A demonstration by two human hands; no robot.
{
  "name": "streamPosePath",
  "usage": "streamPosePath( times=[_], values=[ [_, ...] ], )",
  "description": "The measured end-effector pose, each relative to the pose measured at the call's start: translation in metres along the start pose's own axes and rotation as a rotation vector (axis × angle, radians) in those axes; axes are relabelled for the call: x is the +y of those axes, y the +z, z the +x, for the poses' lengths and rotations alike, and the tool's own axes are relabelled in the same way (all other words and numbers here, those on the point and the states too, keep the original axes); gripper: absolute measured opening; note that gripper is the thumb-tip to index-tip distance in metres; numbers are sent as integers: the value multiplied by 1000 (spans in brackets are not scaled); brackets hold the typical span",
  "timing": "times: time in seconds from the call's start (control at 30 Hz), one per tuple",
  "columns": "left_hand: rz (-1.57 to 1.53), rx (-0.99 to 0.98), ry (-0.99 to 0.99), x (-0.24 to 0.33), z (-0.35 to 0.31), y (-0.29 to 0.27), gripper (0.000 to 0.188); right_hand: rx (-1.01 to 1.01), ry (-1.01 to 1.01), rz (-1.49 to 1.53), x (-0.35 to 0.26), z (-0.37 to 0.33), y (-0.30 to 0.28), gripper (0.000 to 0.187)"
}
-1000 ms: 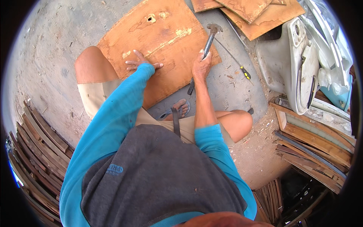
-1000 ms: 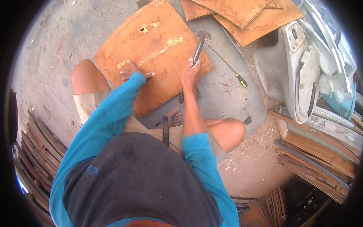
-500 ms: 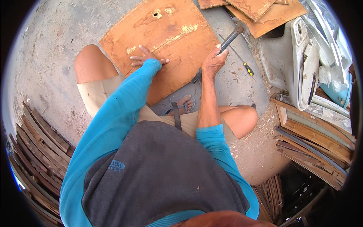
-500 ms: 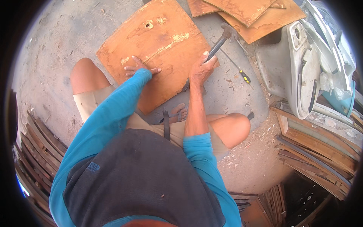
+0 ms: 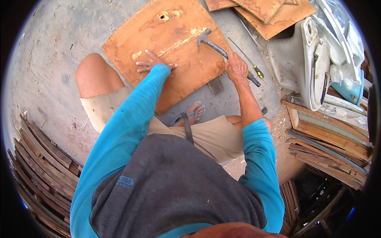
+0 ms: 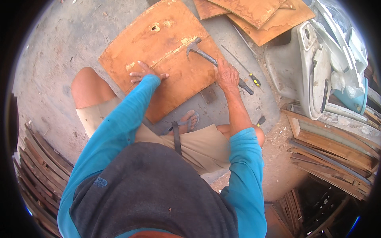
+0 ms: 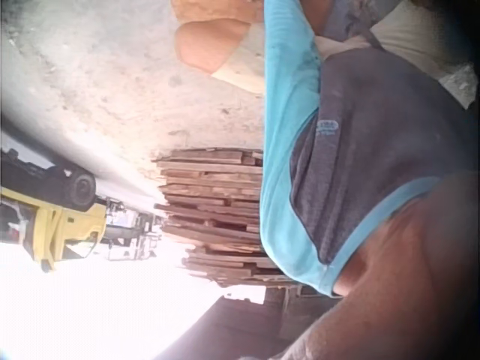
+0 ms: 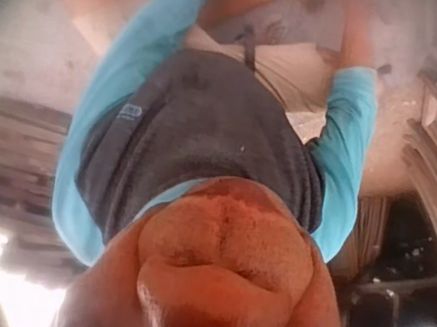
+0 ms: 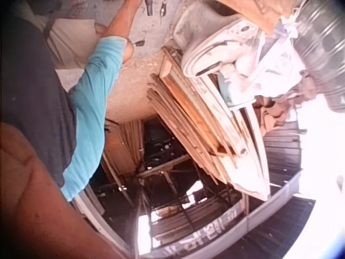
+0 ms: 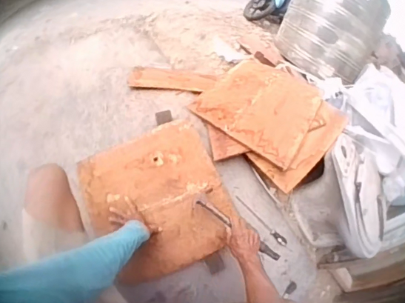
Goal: The person walks through a cluttered workshop, selects a piece of plywood, and sits on the ground. They use a hammer and pliers to remove nails and separate the plywood into smaller pieces.
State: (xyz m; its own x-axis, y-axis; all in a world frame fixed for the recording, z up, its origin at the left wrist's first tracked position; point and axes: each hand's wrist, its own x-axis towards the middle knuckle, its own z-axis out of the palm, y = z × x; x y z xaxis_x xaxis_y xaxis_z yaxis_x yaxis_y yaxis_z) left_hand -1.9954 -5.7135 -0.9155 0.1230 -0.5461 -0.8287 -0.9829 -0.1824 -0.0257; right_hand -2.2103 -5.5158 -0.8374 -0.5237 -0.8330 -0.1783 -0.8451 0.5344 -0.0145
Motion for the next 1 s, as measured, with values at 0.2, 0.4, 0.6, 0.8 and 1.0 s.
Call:
streamPosePath(
  times=[0.2, 0.4, 0.6, 0.8, 1.0],
  values=[
    [-3, 18, 12, -1, 5, 3, 158, 96, 161, 108, 12, -4, -13, 28],
    [9, 25, 2, -3, 11, 6, 159, 328, 133, 517, -30, -1, 3, 25],
    [16, 23, -7, -3, 11, 5, 158, 408, 478, 871, -75, -4, 22, 32],
    [52, 1, -24, 3, 4, 5, 157, 348, 617, 720, -73, 8, 54, 35],
    [49, 25, -22, -1, 15, 7, 157, 424, 500, 740, -95, -12, 50, 31]
  ],
)
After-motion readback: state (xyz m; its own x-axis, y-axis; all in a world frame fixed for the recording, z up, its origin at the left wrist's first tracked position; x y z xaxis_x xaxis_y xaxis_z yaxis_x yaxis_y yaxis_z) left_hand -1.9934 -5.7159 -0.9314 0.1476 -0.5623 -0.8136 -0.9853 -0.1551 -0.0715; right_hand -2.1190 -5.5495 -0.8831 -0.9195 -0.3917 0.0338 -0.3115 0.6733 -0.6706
